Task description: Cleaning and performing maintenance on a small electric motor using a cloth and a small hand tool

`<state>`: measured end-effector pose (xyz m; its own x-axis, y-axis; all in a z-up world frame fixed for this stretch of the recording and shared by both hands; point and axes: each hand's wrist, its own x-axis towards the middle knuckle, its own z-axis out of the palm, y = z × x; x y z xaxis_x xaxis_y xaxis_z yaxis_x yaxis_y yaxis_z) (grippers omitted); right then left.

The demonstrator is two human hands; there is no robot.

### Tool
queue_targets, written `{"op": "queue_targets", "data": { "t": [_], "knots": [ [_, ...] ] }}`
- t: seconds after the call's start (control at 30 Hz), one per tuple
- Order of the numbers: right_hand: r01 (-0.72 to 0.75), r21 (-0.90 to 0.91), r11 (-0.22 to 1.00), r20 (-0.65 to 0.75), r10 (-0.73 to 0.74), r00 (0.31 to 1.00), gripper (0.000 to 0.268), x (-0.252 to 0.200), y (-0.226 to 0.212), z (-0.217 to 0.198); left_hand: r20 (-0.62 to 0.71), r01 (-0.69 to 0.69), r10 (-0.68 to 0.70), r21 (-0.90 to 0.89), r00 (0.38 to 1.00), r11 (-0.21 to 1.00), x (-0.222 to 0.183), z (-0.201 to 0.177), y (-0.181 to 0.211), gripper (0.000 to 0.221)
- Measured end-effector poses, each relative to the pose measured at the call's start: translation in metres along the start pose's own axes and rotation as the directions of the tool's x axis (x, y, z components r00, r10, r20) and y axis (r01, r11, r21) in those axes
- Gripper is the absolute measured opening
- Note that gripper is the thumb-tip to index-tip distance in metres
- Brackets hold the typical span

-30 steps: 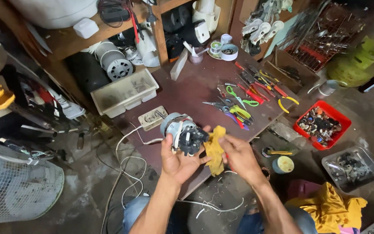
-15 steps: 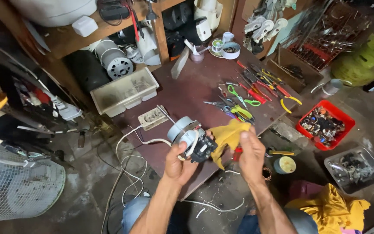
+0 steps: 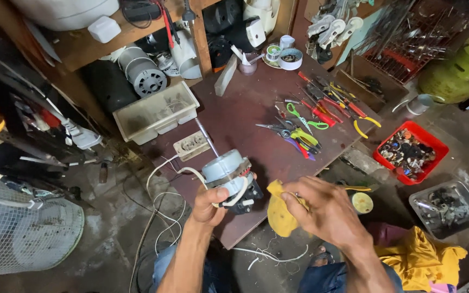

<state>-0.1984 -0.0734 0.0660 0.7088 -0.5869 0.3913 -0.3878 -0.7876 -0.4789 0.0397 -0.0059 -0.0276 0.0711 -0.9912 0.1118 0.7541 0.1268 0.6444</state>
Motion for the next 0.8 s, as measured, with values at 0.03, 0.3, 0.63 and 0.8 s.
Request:
{"op": "queue_targets", "data": {
  "t": [0.03, 0.3, 0.63, 0.8],
  "knots": [
    [-0.002, 0.001, 1.0, 0.0, 0.002, 1.0, 0.02, 0.004, -0.004, -0.005, 0.0, 0.002, -0.002, 0.001, 1.0, 1.0, 0.001, 0.0, 0.001, 0.085],
    [0.391, -0.438, 0.81, 0.368, -0.235, 0.9, 0.037, 0.015, -0.015, -0.006, -0.077, 0.059, -0.049, 0.128, 0.996, 0.99, 0.001, 0.018, -0.002, 0.072],
    [0.195, -0.538, 0.82, 0.1, -0.167, 0.981, 0.032, 0.008, -0.023, 0.015, -0.127, -0.041, 0.06, 0.148, 0.99, 0.988, 0.001, 0.019, -0.011, 0.062],
    [0.041, -0.265, 0.963, 0.099, -0.015, 0.995, 0.021, 0.012, -0.026, 0.0, -0.198, 0.007, 0.009, 0.081, 0.98, 0.997, 0.0, 0.007, -0.012, 0.069]
  ]
}}
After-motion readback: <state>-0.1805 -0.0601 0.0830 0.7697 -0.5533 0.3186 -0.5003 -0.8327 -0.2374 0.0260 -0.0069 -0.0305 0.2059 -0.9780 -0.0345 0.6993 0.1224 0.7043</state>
